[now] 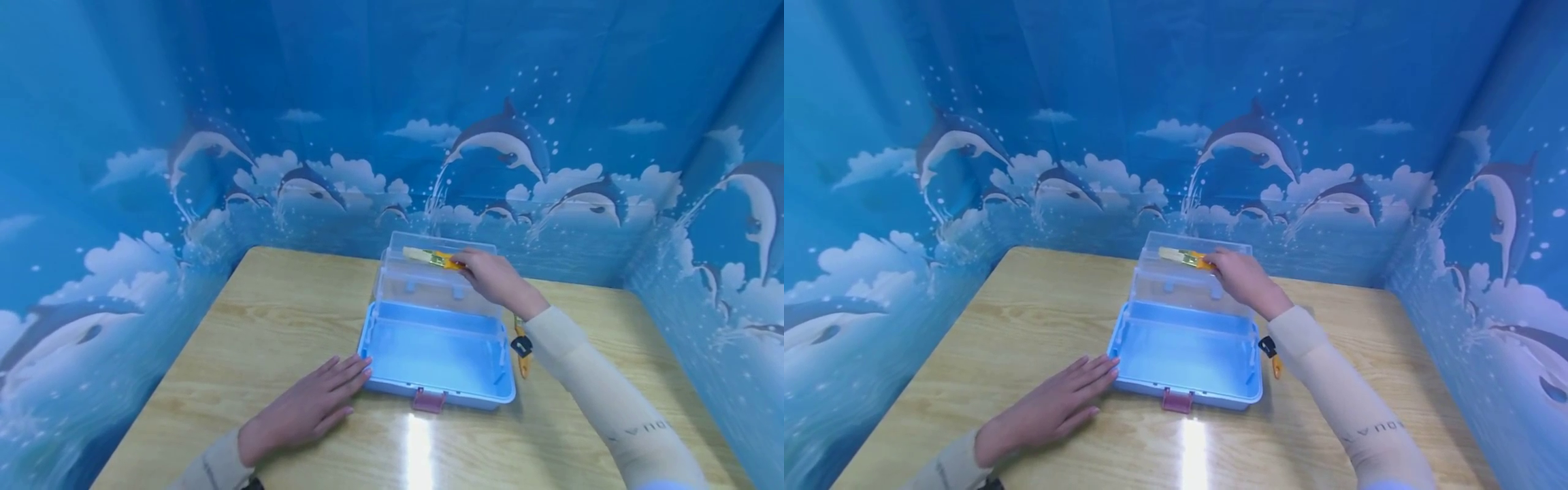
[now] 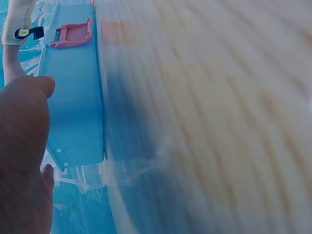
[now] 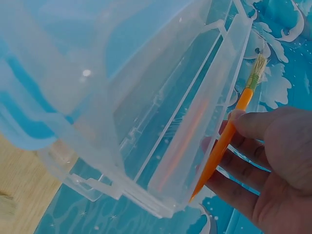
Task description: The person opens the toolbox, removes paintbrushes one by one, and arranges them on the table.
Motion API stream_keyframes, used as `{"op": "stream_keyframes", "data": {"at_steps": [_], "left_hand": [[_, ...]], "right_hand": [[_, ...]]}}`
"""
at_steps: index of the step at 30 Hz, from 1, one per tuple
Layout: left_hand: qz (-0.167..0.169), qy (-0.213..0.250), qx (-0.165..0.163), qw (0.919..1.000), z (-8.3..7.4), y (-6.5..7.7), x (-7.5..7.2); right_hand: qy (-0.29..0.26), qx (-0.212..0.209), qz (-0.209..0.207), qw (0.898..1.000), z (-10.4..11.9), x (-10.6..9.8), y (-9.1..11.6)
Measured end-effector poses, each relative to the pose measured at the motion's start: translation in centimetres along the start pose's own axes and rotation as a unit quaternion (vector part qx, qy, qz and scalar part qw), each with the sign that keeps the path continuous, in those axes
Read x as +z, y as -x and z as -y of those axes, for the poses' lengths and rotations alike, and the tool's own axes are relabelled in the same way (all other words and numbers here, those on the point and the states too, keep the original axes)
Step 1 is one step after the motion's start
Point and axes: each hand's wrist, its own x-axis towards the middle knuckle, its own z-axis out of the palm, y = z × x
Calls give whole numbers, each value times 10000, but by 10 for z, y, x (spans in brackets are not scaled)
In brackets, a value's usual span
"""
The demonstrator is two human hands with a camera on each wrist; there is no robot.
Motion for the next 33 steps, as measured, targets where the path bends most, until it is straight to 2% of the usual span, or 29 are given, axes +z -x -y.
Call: {"op": "stream_keyframes", "data": {"at_steps": [6, 33], "left_hand": [[-25, -37, 60, 10000, 0, -1, -1], [233, 73, -104, 9996, -1, -1, -2]], "right_hand": [[8, 49, -68, 10000, -2, 2, 8], [-7, 326, -430, 9985, -9, -2, 39]]}}
